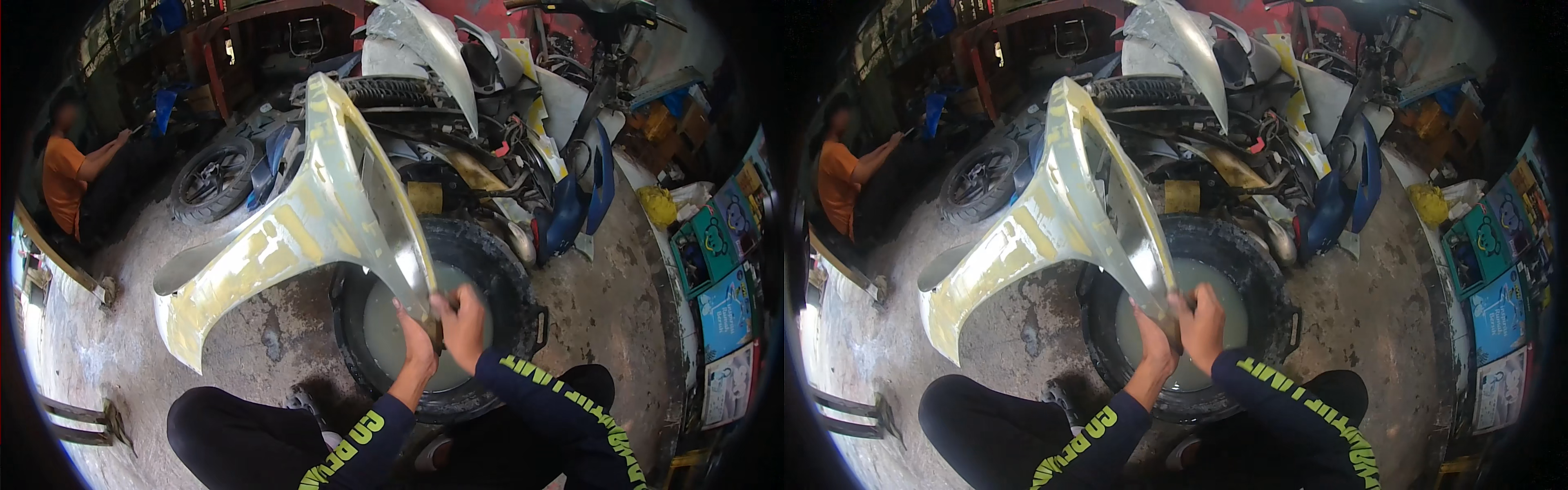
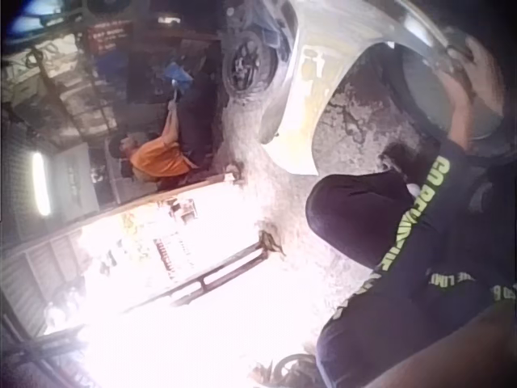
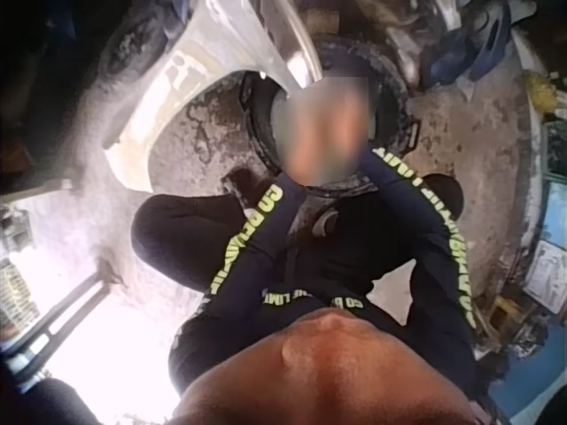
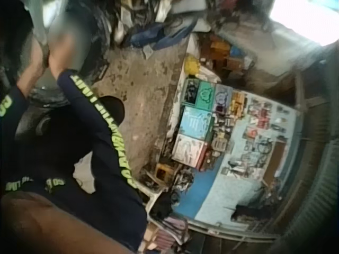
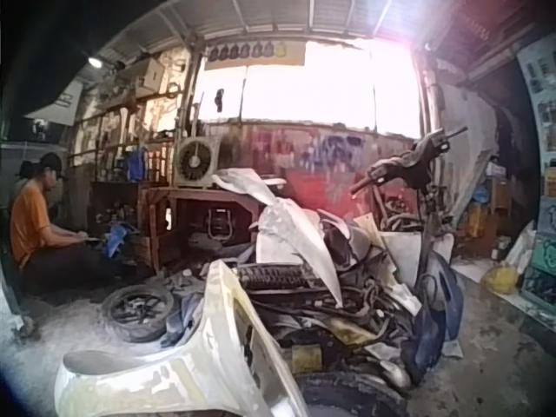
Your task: The person wet-sands the edges and surfaces of a motorcycle fairing using sandpaper and water from a tub.
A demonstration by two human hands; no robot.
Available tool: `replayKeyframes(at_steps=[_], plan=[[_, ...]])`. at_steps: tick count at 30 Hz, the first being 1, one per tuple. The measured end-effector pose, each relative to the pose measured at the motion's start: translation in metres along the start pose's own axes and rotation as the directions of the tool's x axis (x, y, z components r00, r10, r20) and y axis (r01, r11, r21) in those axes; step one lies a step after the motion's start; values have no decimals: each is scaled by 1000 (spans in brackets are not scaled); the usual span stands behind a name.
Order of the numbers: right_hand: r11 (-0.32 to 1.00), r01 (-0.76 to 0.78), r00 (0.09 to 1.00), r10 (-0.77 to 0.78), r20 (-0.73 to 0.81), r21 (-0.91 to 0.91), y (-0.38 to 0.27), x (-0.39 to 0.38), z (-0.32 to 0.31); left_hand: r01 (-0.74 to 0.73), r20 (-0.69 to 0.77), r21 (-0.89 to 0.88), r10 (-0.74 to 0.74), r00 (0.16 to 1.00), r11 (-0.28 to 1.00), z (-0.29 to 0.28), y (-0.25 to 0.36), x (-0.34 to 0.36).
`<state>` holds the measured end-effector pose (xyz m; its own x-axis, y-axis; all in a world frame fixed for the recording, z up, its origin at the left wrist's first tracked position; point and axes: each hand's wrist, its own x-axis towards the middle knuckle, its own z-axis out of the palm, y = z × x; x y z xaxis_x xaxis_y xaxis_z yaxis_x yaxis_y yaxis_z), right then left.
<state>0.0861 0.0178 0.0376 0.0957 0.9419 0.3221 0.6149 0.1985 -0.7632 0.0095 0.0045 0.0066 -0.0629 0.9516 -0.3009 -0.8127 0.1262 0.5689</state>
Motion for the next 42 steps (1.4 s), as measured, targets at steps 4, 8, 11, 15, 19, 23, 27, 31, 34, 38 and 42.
replayKeyframes(at_steps=[4, 8, 11, 15, 19, 23, 27, 31, 34, 38, 42], plan=[[999, 31, 1000, -31, -4, 24, -2, -11, -5, 90, -36, -65, -92, 995, 994, 6, 0, -5], [991, 124, 991, -121, -64, 48, -11, 27, -6, 5, -53, 20, -4, 999, 1000, 5, -7, 1], [998, 57, 996, -57, 62, 3, -5, -15, -10, 61, -44, -43, -63, 997, 997, 3, 5, -5], [992, 126, 991, -128, -40, -30, -17, 33, -8, 2, -118, 72, 6, 993, 997, 10, -4, -2], [989, 149, 988, -150, -35, -26, -5, 9, -7, -25, -66, 36, 27, 997, 999, -4, -5, 3], [995, 103, 994, -104, 39, 13, -10, 12, -6, -47, -77, 39, 50, 996, 998, -4, -8, 2], [992, 129, 991, -129, -42, -6, -3, 25, -4, 25, -122, 6, -24, 992, 1000, 12, -5, -2], [991, 133, 991, -132, 20, -12, -9, 2, -5, -21, -91, -38, 17, 996, 999, -14, -12, 7], [989, 145, 988, -145, -51, -12, -10, 29, -4, 41, -102, 8, -40, 994, 999, 12, -6, -5], [997, 77, 997, -77, 11, 14, -1, -4, -3, 9, -51, -39, -11, 999, 999, -4, -4, 0], [995, 100, 995, -99, -17, 23, -10, 31, -3, -75, -77, 68, 80, 994, 995, 5, -8, 0]])
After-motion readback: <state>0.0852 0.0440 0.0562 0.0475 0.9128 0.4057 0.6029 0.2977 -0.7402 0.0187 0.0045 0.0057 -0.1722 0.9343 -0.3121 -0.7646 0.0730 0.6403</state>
